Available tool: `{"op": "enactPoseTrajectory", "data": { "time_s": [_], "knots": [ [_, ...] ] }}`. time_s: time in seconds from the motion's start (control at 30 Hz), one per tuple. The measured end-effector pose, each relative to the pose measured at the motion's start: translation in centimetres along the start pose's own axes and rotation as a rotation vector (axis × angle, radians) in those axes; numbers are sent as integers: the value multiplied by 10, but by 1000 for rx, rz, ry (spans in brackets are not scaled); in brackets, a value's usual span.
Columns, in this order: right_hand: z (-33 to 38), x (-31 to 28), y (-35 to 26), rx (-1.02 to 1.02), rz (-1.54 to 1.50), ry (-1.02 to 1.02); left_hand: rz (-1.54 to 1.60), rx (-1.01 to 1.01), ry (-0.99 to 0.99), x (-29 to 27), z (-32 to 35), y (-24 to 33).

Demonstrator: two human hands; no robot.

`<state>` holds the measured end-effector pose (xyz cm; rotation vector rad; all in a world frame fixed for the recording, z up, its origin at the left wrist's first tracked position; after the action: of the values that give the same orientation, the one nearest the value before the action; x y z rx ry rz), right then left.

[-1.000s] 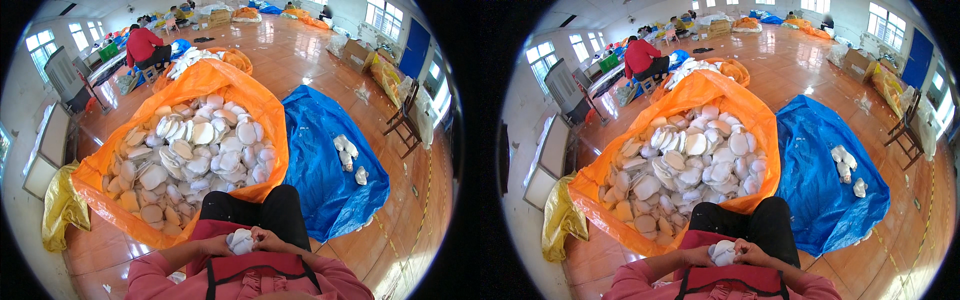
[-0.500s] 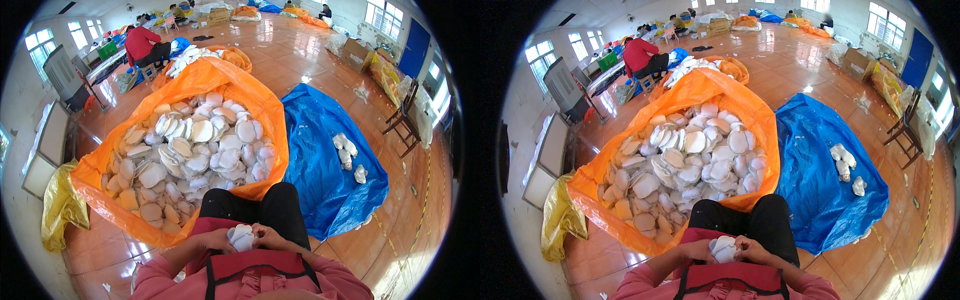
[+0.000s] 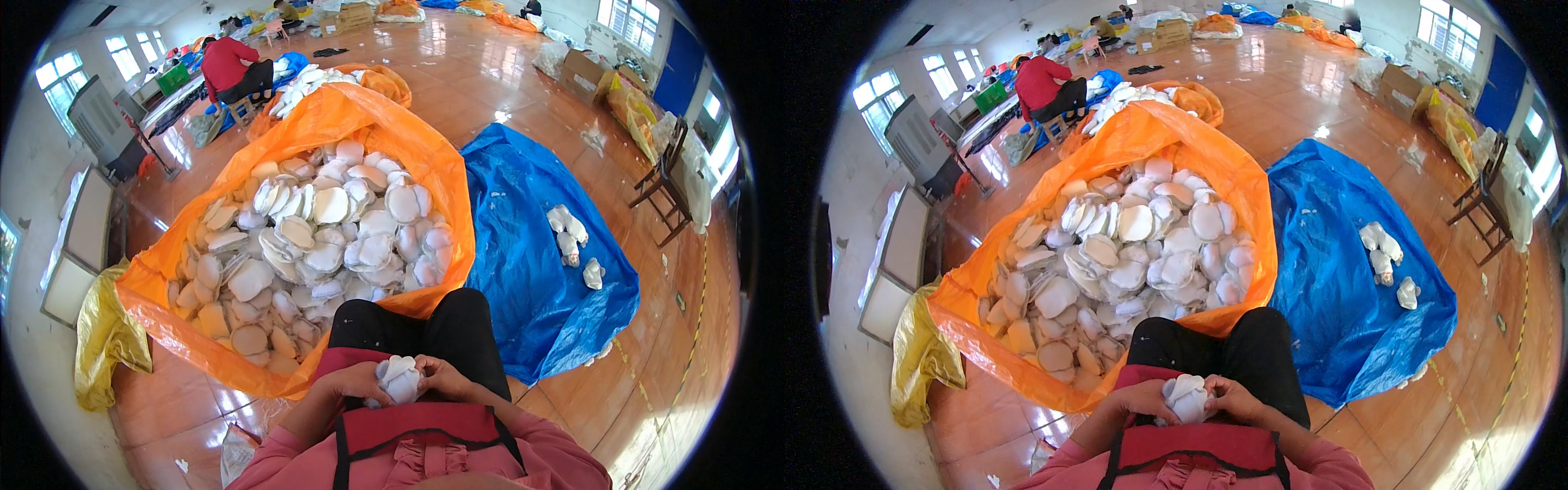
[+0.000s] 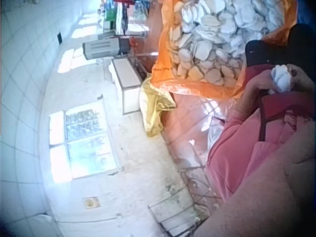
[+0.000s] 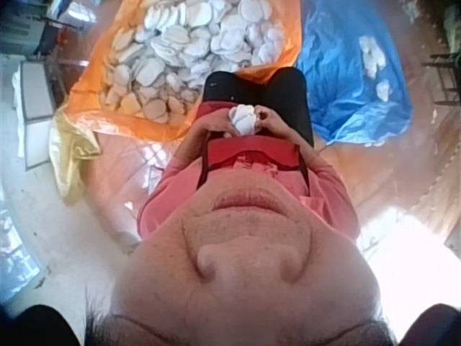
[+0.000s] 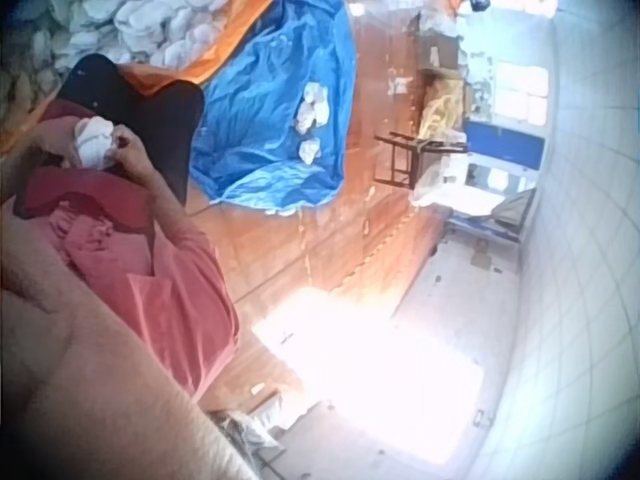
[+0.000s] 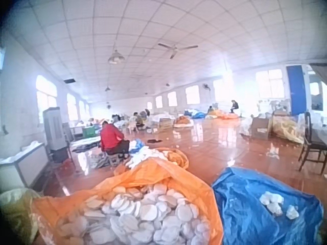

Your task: The person sits on the floor and repeatedly stuffs white fabric into the openings of white slipper-like sandals taken from a large orange bag. The person handles the sandals one at a time, inserting the fabric by hand and adjusting it inside each unit.

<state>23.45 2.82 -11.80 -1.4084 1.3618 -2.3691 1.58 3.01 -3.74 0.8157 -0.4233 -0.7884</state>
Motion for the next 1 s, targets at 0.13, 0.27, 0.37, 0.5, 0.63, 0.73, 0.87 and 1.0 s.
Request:
{"op": "enactPoseTrajectory", "data": {
  "time_s": [0.13,0.27,0.37,0.5,0.63,0.73,0.87,1.0],
  "knots": [
    [0,-1,-1,19,-52,-11,59,52,0,0,-2,0],
    [-1,-4,0,-6,-23,-21,95,33,-14,0,-3,1],
    [-1,-3,0,-18,-16,-23,86,79,5,1,-3,2],
    [-2,-4,0,-17,-40,-24,41,96,13,-2,-6,-7],
    [-3,-11,7,0,-17,-3,56,41,18,-2,-4,-4],
    [0,-3,2,42,-68,3,39,47,22,0,-2,-3],
    [1,-4,1,37,-47,14,-27,66,35,0,0,4],
    [3,-3,0,37,-88,12,11,82,11,0,-8,-8]
  ]
}}
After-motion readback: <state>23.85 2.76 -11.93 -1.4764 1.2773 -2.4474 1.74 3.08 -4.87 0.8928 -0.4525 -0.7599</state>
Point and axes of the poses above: each hand's wrist, its own z-axis away from the middle knuckle, its own x-axis out of the palm, y = z × x, the point moved 2 cm from there along -z, towards the middle knuckle, and after that the axes turned 2 degrees about z, right-handed, at the moved point
